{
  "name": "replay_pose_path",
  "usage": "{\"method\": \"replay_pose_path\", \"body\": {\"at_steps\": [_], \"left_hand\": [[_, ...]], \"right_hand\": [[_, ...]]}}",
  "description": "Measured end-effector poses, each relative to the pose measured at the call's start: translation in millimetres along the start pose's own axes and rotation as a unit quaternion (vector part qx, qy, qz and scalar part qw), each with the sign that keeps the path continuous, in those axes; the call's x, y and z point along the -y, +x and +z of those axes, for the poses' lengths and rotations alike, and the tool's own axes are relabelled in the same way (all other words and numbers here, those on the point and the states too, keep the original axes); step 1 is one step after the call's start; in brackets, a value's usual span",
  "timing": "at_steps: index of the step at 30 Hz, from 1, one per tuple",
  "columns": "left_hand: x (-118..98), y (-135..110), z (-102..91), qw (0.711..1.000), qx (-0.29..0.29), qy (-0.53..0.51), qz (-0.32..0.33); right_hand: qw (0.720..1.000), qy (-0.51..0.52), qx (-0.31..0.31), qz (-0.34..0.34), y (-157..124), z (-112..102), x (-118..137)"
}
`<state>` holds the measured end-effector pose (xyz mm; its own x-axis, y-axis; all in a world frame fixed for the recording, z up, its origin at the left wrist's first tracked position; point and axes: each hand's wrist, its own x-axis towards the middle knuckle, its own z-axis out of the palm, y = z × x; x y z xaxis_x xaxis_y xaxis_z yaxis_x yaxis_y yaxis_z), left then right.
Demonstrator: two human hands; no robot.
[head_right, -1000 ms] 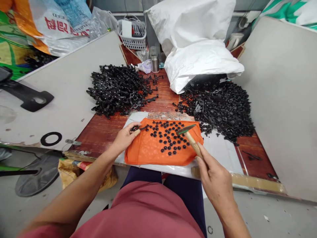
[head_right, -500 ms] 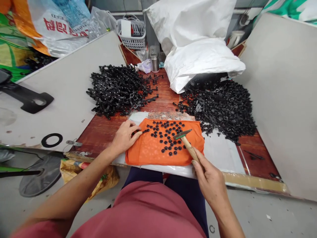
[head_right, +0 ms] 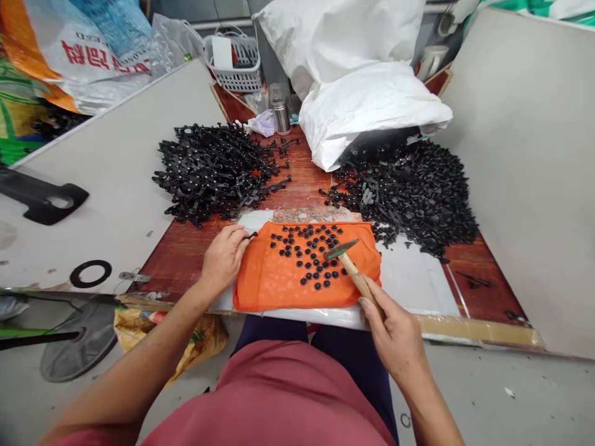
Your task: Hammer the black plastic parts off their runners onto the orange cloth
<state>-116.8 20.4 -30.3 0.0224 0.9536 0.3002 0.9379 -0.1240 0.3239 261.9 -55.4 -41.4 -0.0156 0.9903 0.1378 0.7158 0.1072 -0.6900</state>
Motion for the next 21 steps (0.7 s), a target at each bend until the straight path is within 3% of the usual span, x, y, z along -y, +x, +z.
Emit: {"method": "replay_pose_path", "body": {"at_steps": [4, 8, 12, 18, 21], "left_hand": [[-4.2, 4.4, -7.9, 0.997, 0.016, -0.075, 0.015], [-7.9, 5.7, -2.7, 0.993, 0.027, -0.116, 0.027], [-9.3, 4.6, -0.6, 0.996, 0.017, -0.088, 0.01], [-19.7, -6.7, -9.3, 0.99, 0.133, 0.002, 0.046], [-22.3, -16.3, -7.7, 0.988, 0.147, 0.047, 0.023]], "right_hand": [[0.999, 0.032, 0.019, 0.02, -1.7, 0.6, -3.2], [0.998, 0.044, 0.023, 0.024, -3.3, 1.6, -4.2], [0.998, 0.046, 0.034, 0.026, -4.5, 1.6, -3.0], [0.998, 0.042, 0.038, 0.026, -4.6, 1.8, -2.1], [0.998, 0.054, 0.033, 0.028, -5.5, 3.5, -0.7]]}}
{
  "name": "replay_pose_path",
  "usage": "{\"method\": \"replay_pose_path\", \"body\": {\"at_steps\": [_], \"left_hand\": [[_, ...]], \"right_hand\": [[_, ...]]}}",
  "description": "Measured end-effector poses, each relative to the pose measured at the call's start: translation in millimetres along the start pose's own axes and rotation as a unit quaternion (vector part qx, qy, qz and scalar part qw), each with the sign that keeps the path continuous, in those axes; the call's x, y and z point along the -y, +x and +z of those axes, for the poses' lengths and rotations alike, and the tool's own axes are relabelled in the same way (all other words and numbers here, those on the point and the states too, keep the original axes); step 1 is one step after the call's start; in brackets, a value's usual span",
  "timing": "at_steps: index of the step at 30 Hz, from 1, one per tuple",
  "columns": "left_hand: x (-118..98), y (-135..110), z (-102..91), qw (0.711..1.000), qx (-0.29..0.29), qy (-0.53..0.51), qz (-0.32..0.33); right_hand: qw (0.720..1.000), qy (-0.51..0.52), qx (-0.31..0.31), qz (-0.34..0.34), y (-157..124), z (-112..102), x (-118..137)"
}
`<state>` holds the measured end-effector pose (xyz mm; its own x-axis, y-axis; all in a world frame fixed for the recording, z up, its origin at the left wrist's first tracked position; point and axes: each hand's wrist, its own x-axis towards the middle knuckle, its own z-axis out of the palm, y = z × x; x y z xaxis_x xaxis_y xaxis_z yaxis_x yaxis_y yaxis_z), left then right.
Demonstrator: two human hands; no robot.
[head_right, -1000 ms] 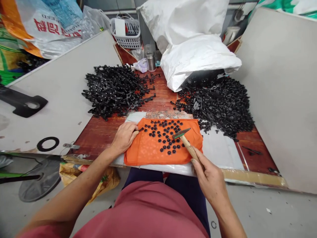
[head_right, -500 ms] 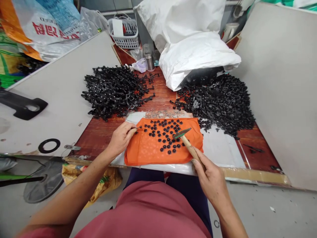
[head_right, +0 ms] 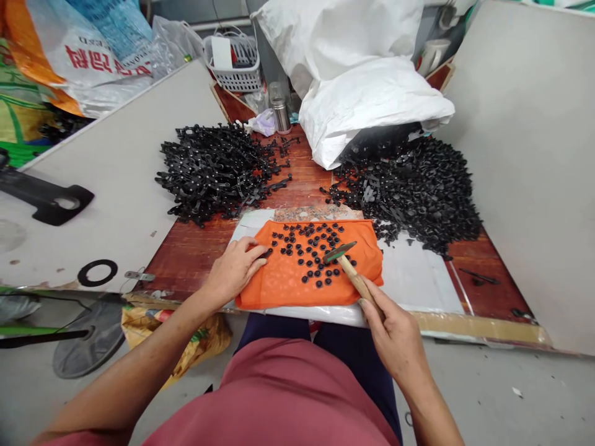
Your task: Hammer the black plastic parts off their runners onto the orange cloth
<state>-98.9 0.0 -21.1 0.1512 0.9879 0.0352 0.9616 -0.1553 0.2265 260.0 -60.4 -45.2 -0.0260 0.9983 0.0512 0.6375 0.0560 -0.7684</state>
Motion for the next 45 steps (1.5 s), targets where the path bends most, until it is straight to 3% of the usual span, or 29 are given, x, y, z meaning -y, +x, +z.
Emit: {"method": "replay_pose_path", "body": {"at_steps": [8, 16, 31, 34, 39, 45], "left_hand": [[15.7, 2.0, -9.2, 0.983, -0.13, -0.124, -0.025], [15.1, 22.8, 6.3, 0.993, -0.102, -0.045, 0.04], [16.8, 26.4, 13.0, 0.987, -0.111, 0.057, 0.098], [19.2, 28.2, 11.9, 0.987, -0.107, 0.052, 0.104], [22.9, 31.7, 8.4, 0.99, -0.074, -0.05, 0.113], [21.8, 31.3, 7.1, 0.991, -0.072, -0.042, 0.108]], "right_hand": [[1.0, 0.017, 0.009, -0.005, -3.0, 0.6, -3.3], [1.0, 0.023, 0.011, 0.0, -4.6, 2.1, -2.8], [0.999, 0.002, 0.04, -0.003, -2.8, 2.8, -6.3], [0.999, -0.023, 0.038, -0.015, 2.0, -1.2, 3.9], [0.994, -0.081, 0.031, -0.068, 23.7, -4.8, 42.1], [0.978, -0.146, 0.062, -0.133, 59.0, 16.9, 82.0]]}}
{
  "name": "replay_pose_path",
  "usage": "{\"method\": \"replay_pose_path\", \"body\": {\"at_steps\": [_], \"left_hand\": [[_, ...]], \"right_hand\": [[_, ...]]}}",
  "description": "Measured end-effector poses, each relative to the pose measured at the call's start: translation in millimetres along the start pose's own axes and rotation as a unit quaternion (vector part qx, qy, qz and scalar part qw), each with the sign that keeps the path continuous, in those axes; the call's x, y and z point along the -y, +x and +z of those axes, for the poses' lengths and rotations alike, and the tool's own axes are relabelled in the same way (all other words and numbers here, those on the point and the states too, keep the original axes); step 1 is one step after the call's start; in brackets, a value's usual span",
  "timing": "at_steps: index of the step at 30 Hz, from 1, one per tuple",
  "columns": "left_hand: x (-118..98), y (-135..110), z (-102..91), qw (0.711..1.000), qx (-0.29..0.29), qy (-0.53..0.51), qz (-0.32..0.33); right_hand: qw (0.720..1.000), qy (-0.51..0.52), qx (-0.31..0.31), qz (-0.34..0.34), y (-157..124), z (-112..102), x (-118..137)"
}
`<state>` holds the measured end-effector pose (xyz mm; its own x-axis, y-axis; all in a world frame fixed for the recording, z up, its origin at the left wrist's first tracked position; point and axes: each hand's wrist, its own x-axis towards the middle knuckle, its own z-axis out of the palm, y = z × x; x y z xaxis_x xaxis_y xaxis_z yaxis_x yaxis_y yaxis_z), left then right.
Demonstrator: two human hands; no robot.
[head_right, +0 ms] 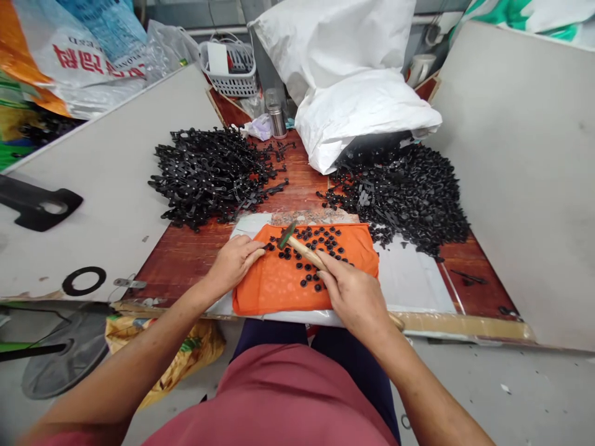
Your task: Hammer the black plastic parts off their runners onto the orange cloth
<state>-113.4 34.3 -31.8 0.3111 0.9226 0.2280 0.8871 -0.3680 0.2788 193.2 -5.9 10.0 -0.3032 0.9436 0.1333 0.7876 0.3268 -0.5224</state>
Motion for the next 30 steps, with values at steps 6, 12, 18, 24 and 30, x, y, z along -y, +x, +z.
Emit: {"method": "replay_pose_path", "body": {"at_steps": [6, 12, 18, 24, 30], "left_hand": [[3.3, 2.5, 1.7, 1.0, 0.003, 0.016, 0.011], [7.7, 0.8, 7.8, 0.999, -0.027, 0.023, 0.031], [13.6, 0.9, 7.9, 0.999, -0.018, -0.002, 0.051], [13.7, 0.2, 7.6, 0.999, -0.016, -0.013, 0.049], [8.1, -0.4, 8.2, 0.999, -0.024, 0.007, 0.039]], "right_hand": [[0.998, -0.059, 0.023, -0.013, 20.1, 8.9, 11.6], [0.992, -0.117, -0.002, -0.04, 20.6, 7.2, 17.7], [0.972, -0.225, 0.037, -0.053, 25.2, 16.0, 28.1], [0.968, -0.245, 0.028, -0.053, 24.3, 19.3, 33.6], [0.951, -0.297, 0.084, -0.035, 27.2, 15.9, 37.8]]}}
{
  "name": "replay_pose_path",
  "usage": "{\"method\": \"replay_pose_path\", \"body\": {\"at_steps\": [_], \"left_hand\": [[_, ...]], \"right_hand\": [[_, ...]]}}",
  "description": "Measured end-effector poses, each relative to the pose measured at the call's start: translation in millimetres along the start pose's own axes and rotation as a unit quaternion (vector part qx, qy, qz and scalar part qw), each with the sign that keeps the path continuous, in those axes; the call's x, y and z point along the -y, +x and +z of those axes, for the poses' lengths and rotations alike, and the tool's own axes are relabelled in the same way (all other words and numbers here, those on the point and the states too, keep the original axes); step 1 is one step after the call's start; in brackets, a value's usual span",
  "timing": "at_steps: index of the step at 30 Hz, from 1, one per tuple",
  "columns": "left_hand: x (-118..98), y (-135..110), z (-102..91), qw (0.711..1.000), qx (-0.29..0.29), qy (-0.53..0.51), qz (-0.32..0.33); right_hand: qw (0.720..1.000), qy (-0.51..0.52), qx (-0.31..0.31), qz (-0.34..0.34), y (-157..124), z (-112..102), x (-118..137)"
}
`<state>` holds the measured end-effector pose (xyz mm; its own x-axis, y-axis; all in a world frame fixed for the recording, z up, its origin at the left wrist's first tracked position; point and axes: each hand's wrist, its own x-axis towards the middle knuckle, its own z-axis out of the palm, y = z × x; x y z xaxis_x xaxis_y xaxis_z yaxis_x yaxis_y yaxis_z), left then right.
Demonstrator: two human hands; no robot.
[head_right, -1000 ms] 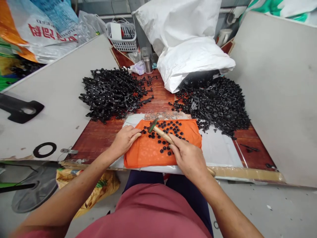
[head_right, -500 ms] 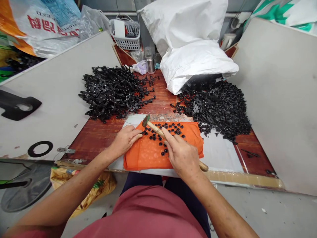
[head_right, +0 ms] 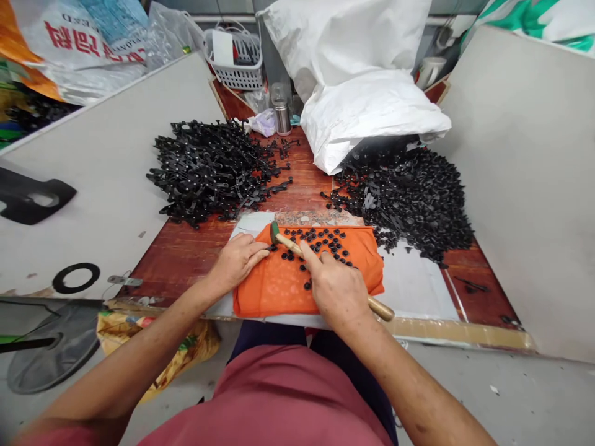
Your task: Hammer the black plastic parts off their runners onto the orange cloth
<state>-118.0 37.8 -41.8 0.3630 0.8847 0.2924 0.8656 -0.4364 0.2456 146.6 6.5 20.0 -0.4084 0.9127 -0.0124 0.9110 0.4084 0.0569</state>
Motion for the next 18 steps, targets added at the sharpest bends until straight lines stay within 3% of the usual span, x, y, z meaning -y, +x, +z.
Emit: {"method": "replay_pose_path", "body": {"at_steps": [12, 15, 18], "left_hand": [[-6.7, -1.0, -2.6, 1.0, 0.017, 0.004, -0.02], [-0.2, 1.1, -22.8, 0.997, 0.061, -0.044, -0.004], [8.9, 7.4, -57.0, 0.995, 0.091, -0.04, 0.031]], "right_hand": [[1.0, 0.013, 0.006, -0.003, 3.3, -0.1, 2.5], [1.0, 0.006, 0.017, -0.007, 7.5, -1.3, 1.1], [1.0, -0.001, 0.005, -0.023, 12.1, -2.6, -3.1]]}}
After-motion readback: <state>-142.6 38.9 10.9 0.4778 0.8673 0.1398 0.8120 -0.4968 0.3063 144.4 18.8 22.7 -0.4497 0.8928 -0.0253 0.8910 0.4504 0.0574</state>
